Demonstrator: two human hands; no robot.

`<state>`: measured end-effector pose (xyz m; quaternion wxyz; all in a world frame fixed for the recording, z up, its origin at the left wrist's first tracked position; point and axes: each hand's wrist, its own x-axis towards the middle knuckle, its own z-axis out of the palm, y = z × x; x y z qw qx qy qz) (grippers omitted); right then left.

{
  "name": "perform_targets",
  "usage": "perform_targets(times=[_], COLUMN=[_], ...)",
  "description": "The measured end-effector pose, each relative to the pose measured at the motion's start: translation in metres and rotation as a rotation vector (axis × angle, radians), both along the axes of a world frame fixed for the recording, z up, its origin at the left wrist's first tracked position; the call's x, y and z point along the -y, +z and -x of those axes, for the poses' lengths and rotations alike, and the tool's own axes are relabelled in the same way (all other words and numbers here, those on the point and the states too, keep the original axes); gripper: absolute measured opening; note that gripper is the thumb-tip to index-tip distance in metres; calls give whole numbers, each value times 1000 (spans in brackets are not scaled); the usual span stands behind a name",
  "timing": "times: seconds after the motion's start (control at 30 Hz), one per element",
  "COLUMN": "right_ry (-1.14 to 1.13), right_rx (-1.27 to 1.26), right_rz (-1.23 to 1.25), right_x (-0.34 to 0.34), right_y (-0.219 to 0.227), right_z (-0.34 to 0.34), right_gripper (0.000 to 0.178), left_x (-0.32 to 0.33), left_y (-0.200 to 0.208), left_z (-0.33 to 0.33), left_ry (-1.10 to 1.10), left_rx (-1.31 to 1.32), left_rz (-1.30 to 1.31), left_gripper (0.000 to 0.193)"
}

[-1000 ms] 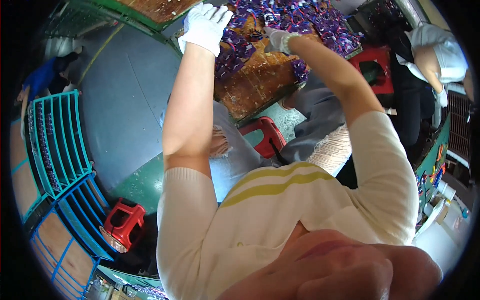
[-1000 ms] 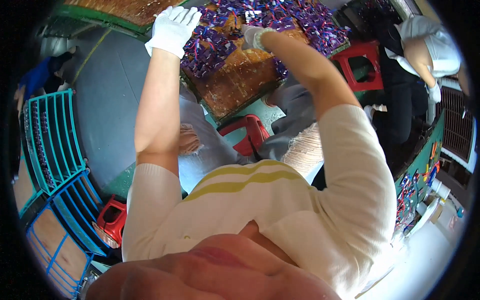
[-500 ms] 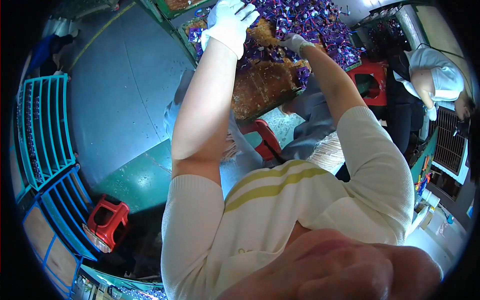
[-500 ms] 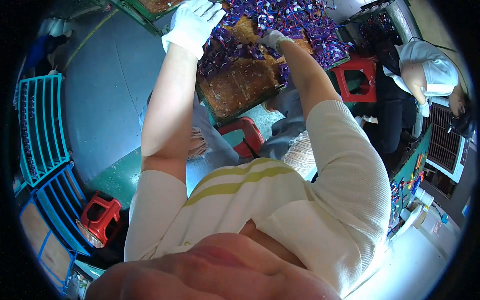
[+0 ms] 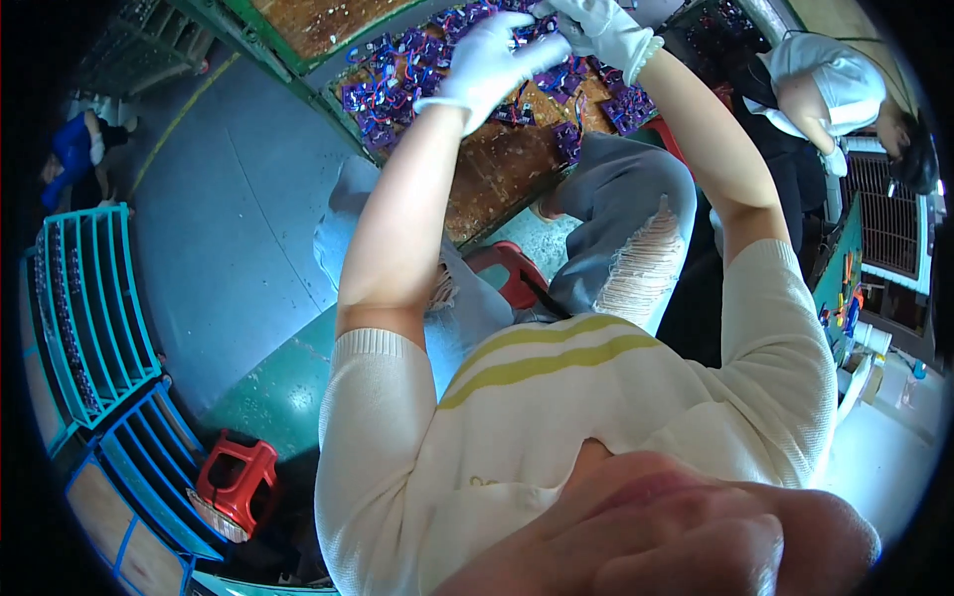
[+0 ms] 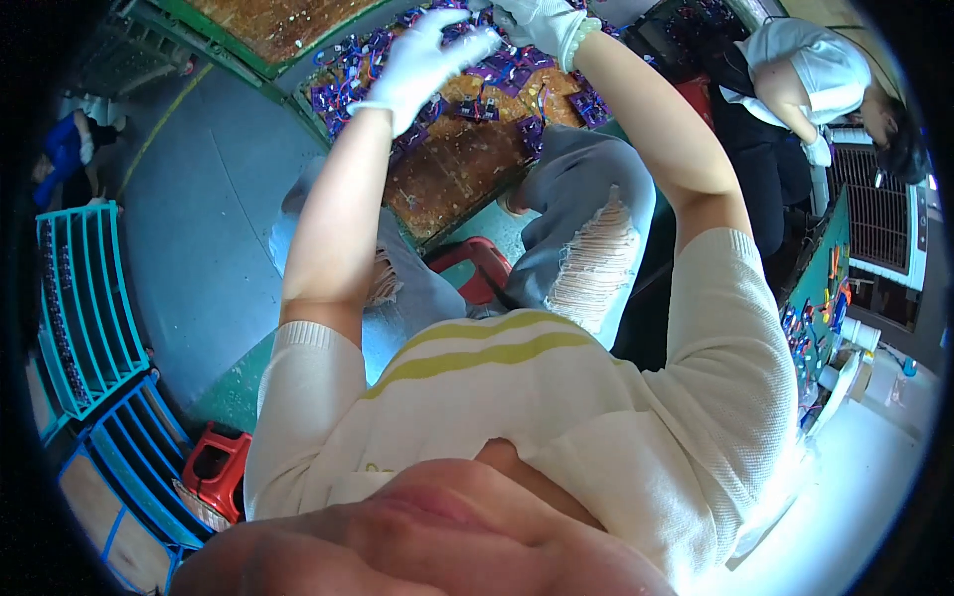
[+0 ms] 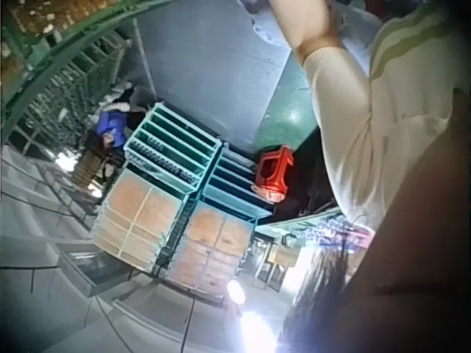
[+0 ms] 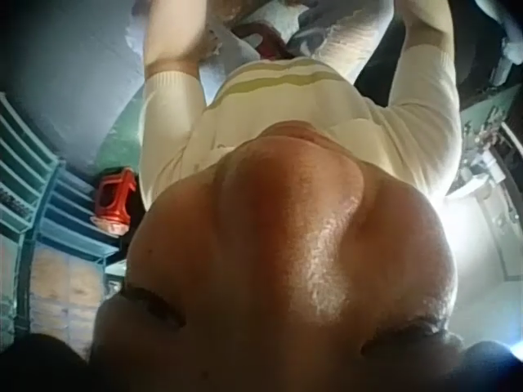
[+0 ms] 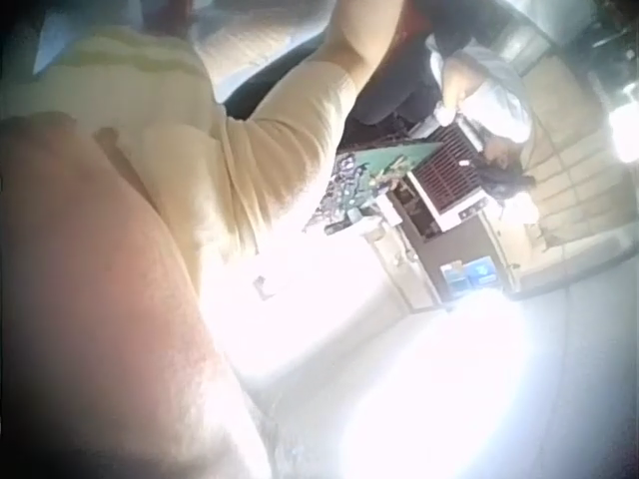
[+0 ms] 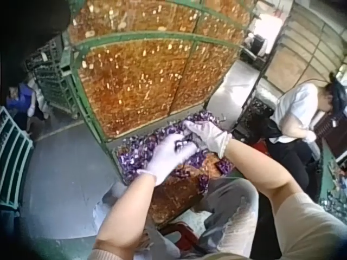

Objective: The person assembles small purple electronic components with wires by hand at a factory workbench.

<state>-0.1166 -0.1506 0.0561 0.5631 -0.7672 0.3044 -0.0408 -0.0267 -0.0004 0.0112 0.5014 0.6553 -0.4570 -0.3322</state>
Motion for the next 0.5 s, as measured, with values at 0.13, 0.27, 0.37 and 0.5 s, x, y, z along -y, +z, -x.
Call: perform_targets(times=[0.13, 0.27, 0.37, 0.5], right_ry=[347, 403, 308, 282], right_rx=[657, 838, 761, -26], right_rz=[-689, -1056, -344, -942], right_x=[-15, -28, 22, -15], right_y=[20, 35, -13, -13], right_z=[9, 17, 23, 39], right_gripper=[49, 56, 37, 39], left_x=[14, -10, -8, -26], left_y=[-27, 6, -9, -10], left_z=[34, 38, 20, -1], left_ry=[241, 70, 231, 291], left_rx=[350, -265, 798, 1235], left_rz=[247, 193, 435, 348], left_gripper=[76, 57, 33, 32])
